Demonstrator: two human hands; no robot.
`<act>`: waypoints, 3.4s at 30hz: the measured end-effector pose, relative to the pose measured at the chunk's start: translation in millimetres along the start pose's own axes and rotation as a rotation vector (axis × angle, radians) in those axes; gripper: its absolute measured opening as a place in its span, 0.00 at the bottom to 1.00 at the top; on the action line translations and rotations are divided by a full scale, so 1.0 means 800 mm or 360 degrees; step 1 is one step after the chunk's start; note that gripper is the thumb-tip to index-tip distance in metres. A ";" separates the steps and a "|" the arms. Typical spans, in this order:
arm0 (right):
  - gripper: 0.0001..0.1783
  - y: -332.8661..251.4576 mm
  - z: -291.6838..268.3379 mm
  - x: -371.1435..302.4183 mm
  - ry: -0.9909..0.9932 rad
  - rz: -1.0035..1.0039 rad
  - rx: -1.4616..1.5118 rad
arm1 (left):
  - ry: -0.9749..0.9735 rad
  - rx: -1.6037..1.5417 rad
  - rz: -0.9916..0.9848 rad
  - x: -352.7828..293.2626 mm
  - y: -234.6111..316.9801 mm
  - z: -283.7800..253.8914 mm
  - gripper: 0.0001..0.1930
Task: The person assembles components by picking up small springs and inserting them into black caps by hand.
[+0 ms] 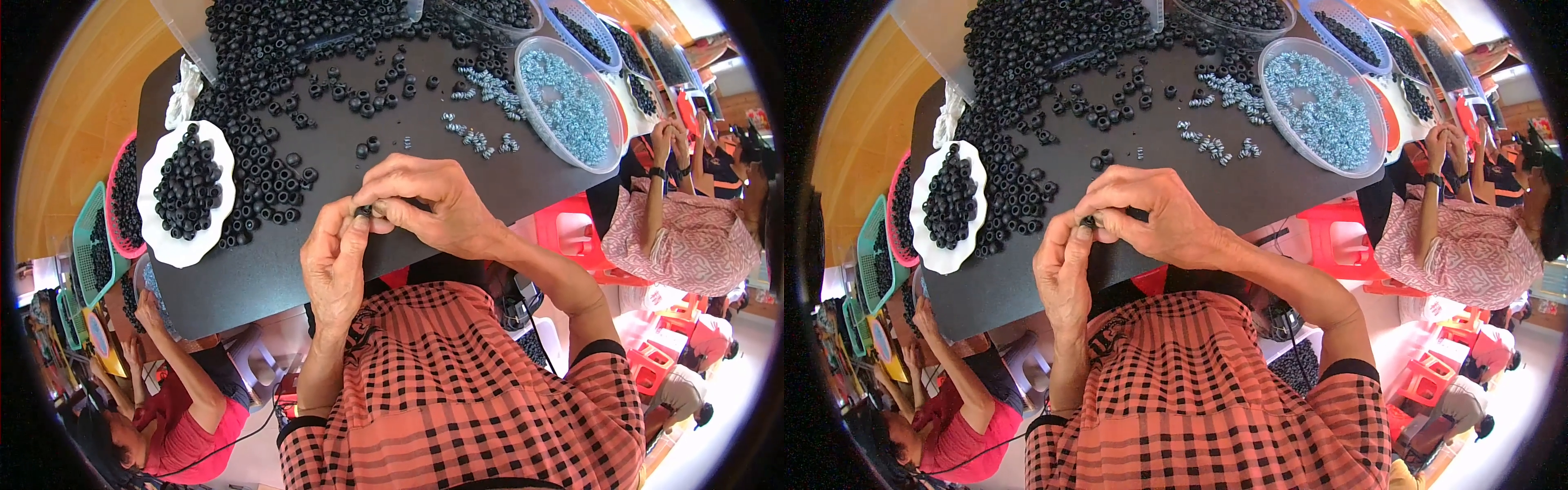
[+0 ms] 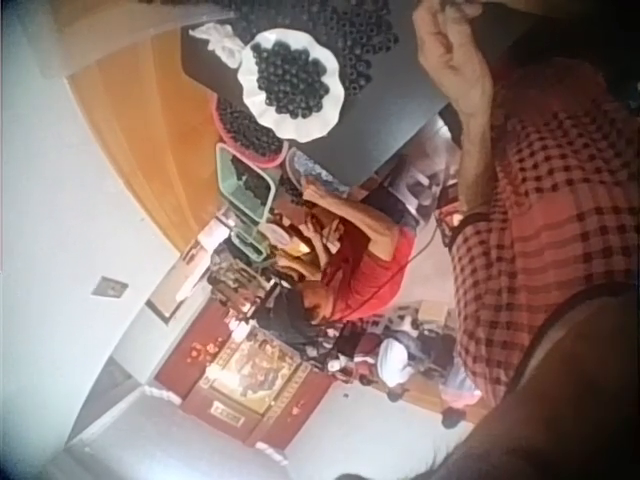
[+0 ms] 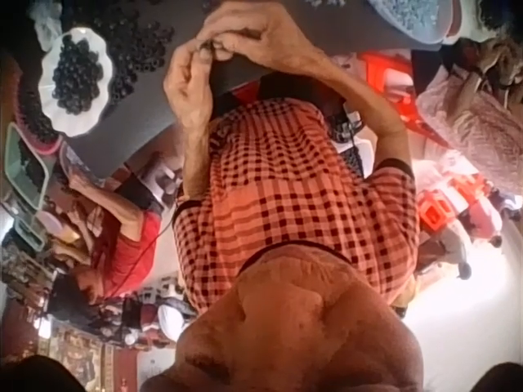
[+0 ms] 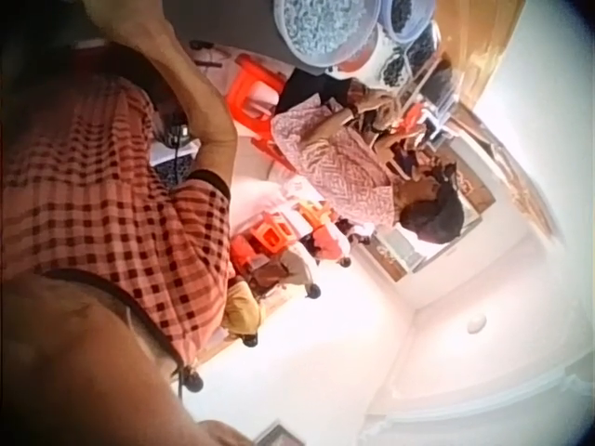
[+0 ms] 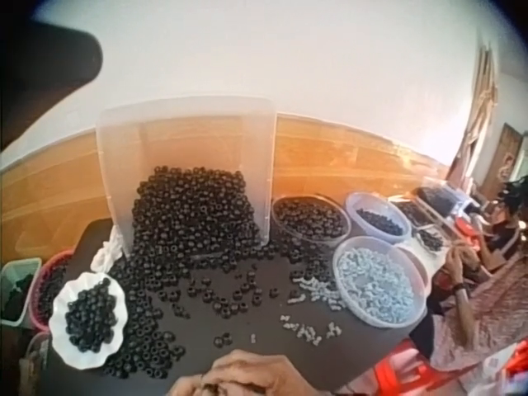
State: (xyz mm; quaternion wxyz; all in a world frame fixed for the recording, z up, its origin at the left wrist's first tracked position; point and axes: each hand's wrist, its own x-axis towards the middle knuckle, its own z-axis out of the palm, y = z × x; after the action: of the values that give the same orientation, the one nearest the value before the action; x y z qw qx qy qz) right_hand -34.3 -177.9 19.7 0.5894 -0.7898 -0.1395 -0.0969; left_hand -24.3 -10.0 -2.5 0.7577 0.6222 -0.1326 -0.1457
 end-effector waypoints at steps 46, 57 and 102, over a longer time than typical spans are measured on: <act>0.07 0.003 0.015 -0.002 0.0145 -0.0067 -0.0070 | 0.0082 0.0206 0.0093 0.000 -0.003 0.003 0.11; 0.19 0.005 0.012 -0.009 0.0070 -0.0223 -0.0271 | 0.0035 0.0103 0.0137 0.001 -0.008 0.000 0.11; 0.19 0.015 0.039 -0.006 0.0298 -0.0327 -0.0289 | -0.0029 -0.0127 -0.0068 0.003 -0.004 -0.007 0.11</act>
State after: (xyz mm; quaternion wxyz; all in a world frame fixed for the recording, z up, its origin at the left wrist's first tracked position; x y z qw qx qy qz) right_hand -35.0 -151.8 -1.8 0.5129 -0.8090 -0.1548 -0.2421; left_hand -19.9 -6.6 -6.2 0.7774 0.5927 -0.1204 -0.1727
